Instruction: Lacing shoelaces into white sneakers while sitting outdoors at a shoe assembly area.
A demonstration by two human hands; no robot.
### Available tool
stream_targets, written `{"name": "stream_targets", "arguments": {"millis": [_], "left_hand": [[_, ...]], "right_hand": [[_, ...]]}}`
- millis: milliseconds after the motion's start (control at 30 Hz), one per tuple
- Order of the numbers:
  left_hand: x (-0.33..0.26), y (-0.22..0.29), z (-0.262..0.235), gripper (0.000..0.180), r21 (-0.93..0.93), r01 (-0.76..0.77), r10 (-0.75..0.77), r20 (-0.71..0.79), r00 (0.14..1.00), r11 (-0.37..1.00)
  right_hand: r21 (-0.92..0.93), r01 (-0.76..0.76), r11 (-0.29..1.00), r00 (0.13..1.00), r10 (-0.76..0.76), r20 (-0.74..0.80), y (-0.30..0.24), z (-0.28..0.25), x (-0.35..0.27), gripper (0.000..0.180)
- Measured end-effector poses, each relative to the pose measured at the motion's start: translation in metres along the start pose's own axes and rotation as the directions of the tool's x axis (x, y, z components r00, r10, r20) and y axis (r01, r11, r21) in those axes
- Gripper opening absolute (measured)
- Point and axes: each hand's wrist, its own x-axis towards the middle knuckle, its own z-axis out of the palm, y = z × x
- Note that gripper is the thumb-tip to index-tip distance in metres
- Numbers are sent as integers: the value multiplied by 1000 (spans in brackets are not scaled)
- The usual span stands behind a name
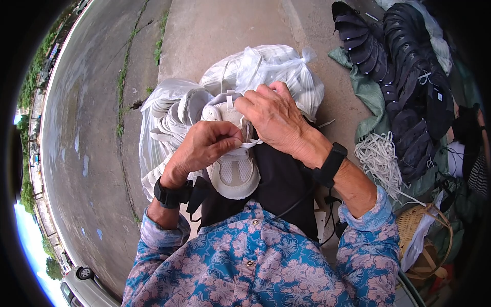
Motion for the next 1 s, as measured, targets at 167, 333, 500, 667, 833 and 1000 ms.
{"name": "stream_targets", "arguments": {"millis": [167, 333, 500, 667, 833, 1000], "left_hand": [[-4, -7, -2, 11, -119, 31, -27, 35, 999, 992], [-4, -10, -4, 11, -210, 35, -19, 78, 997, 977], [-3, -12, -2, 13, -260, 50, -30, 80, 996, 964], [-2, -9, -4, 14, -278, 62, -37, 91, 995, 959], [-2, -12, -1, 14, -255, 65, -51, 63, 997, 965], [-1, 4, 4, 11, 16, 15, -14, -45, 999, 1000]], "right_hand": [[209, -106, 972, 994, 103, 29, -8, -16, -5, 16], [289, -256, 922, 956, 196, 220, -23, -32, -21, 23], [190, -142, 971, 988, 127, 89, -24, -14, -25, 19], [544, -152, 825, 986, 161, 30, -20, -9, -18, 19], [635, -308, 708, 938, 117, 325, -10, -28, -14, 22], [357, -199, 912, 940, 75, 333, 0, -28, -16, 13]]}}
